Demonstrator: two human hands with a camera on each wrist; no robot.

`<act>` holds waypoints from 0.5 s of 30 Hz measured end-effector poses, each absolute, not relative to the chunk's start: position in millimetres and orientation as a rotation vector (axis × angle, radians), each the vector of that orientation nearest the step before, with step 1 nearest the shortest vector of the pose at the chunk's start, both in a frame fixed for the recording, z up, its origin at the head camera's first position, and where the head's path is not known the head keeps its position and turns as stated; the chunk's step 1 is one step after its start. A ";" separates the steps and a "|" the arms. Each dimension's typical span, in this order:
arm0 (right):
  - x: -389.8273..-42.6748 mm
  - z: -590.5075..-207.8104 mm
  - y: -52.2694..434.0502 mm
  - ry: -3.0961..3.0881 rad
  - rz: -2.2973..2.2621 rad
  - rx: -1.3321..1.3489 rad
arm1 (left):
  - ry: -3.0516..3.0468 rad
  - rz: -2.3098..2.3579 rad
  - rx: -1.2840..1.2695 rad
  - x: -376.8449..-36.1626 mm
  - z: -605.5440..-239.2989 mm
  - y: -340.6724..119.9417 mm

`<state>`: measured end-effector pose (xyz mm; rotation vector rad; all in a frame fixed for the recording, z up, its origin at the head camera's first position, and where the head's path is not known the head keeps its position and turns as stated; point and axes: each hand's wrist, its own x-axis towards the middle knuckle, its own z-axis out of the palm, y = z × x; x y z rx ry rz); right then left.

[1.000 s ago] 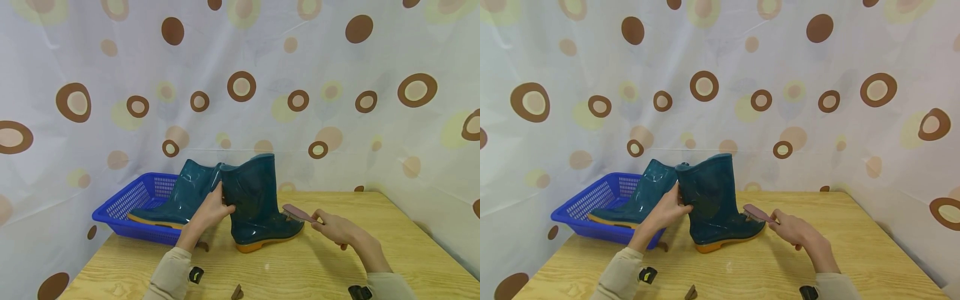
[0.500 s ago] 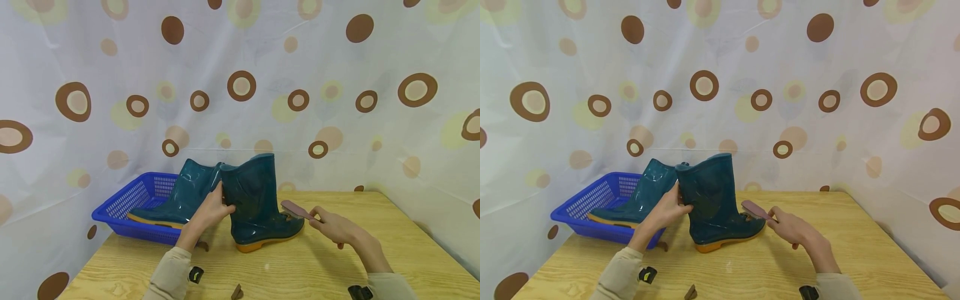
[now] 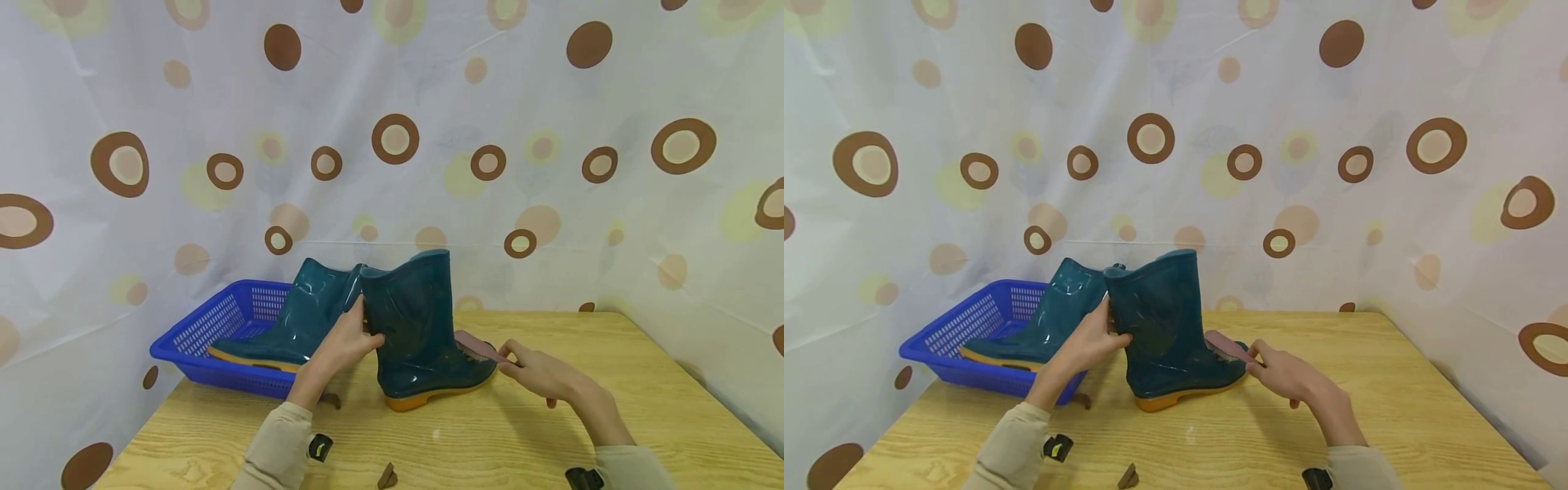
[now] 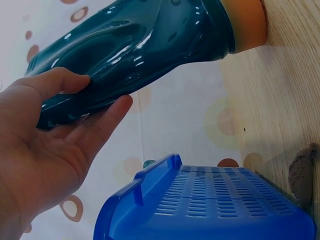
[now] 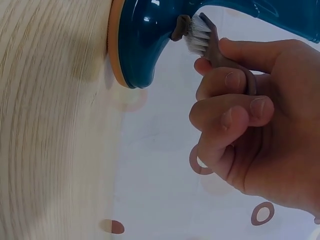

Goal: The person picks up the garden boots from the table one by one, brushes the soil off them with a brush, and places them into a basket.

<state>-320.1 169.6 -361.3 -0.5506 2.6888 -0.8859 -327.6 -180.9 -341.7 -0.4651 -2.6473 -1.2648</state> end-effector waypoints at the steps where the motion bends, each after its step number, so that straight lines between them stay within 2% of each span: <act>1: -320.7 -361.6 170.6 2.696 -0.884 -0.543 | -2.648 -1.264 -0.466 -327.9 -341.9 -180.9; 15: -329.2 -370.0 184.6 2.714 -0.881 -0.491 | -2.667 -1.263 -0.469 -327.2 -341.1 -181.0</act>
